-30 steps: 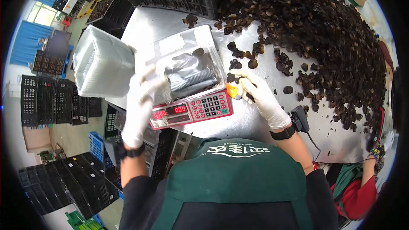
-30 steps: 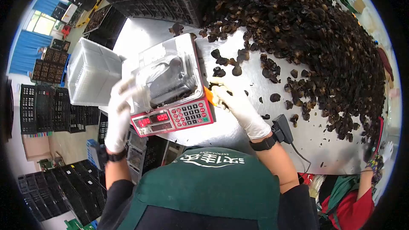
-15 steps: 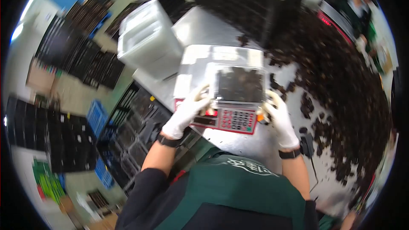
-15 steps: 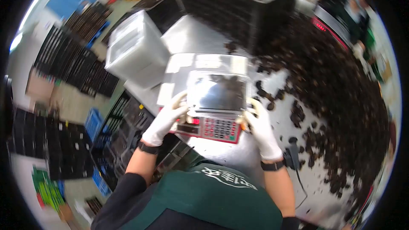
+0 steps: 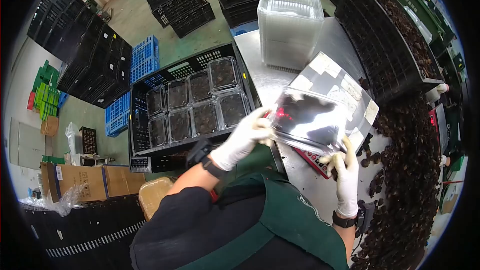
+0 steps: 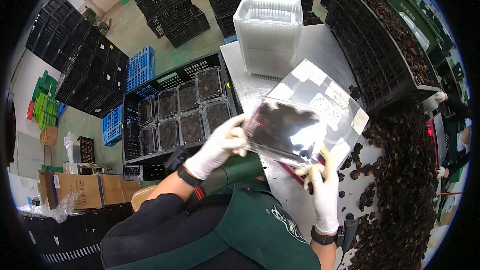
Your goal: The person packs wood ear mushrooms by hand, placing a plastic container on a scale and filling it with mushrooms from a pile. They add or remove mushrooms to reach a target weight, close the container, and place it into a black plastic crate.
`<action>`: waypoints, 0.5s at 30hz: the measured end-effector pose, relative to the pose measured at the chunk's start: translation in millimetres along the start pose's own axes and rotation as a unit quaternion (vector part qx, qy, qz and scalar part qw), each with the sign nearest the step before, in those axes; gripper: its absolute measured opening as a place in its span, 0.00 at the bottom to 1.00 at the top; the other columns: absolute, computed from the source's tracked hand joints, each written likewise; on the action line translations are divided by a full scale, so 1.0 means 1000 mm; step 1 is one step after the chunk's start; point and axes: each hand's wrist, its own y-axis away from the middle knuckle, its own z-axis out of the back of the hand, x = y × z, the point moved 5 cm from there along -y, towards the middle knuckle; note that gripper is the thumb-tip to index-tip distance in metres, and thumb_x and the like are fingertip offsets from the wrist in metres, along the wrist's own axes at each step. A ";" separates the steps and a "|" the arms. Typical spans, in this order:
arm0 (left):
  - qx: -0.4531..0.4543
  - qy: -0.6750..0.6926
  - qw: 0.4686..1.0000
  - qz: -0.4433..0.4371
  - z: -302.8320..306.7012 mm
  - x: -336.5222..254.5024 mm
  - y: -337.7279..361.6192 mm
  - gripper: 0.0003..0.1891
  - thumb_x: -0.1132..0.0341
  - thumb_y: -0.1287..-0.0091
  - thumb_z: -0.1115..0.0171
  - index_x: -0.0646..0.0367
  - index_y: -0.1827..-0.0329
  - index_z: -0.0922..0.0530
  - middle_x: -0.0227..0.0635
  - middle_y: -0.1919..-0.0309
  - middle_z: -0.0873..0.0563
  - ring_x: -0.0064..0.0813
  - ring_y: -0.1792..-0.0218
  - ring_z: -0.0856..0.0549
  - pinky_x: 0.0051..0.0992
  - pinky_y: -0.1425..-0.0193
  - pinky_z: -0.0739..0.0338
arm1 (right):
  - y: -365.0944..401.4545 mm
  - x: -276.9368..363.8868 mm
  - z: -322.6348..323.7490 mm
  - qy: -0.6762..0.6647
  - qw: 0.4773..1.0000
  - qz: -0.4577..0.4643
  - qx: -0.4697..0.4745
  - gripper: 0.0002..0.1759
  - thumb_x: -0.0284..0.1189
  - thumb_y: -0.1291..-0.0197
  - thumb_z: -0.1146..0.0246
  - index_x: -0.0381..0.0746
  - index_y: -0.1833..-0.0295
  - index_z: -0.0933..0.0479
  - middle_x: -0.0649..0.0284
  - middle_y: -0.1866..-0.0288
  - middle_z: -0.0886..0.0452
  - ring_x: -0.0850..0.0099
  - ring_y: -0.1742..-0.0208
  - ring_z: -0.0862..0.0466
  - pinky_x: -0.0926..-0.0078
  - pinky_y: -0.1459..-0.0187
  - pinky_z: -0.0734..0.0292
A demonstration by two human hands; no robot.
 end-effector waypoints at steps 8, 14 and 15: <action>-0.274 0.231 0.913 -0.197 0.241 -0.016 0.017 0.39 0.78 0.33 0.38 0.53 0.21 0.47 0.44 0.58 0.17 0.32 0.64 0.15 0.24 0.63 0.18 | 0.029 -0.025 0.044 0.024 0.994 0.005 -0.102 0.25 0.24 0.26 0.49 0.33 0.26 0.35 0.63 0.65 0.15 0.85 0.76 0.28 0.89 0.75 0.35; -0.241 -0.014 0.970 -0.026 0.343 0.031 -0.061 0.23 0.64 0.25 0.50 0.70 0.33 0.31 0.55 0.34 0.22 0.46 0.37 0.19 0.36 0.37 0.20 | 0.115 -0.114 0.119 -0.022 0.957 -0.074 -0.278 0.21 0.26 0.27 0.49 0.34 0.31 0.29 0.61 0.67 0.15 0.84 0.80 0.28 0.87 0.79 0.38; -0.312 0.346 0.882 0.069 0.304 0.031 -0.071 0.26 0.60 0.25 0.49 0.70 0.30 0.34 0.55 0.33 0.23 0.47 0.34 0.21 0.35 0.35 0.21 | 0.128 -0.128 0.127 -0.035 0.950 -0.077 -0.301 0.21 0.26 0.27 0.49 0.34 0.31 0.29 0.61 0.66 0.14 0.84 0.80 0.28 0.87 0.79 0.37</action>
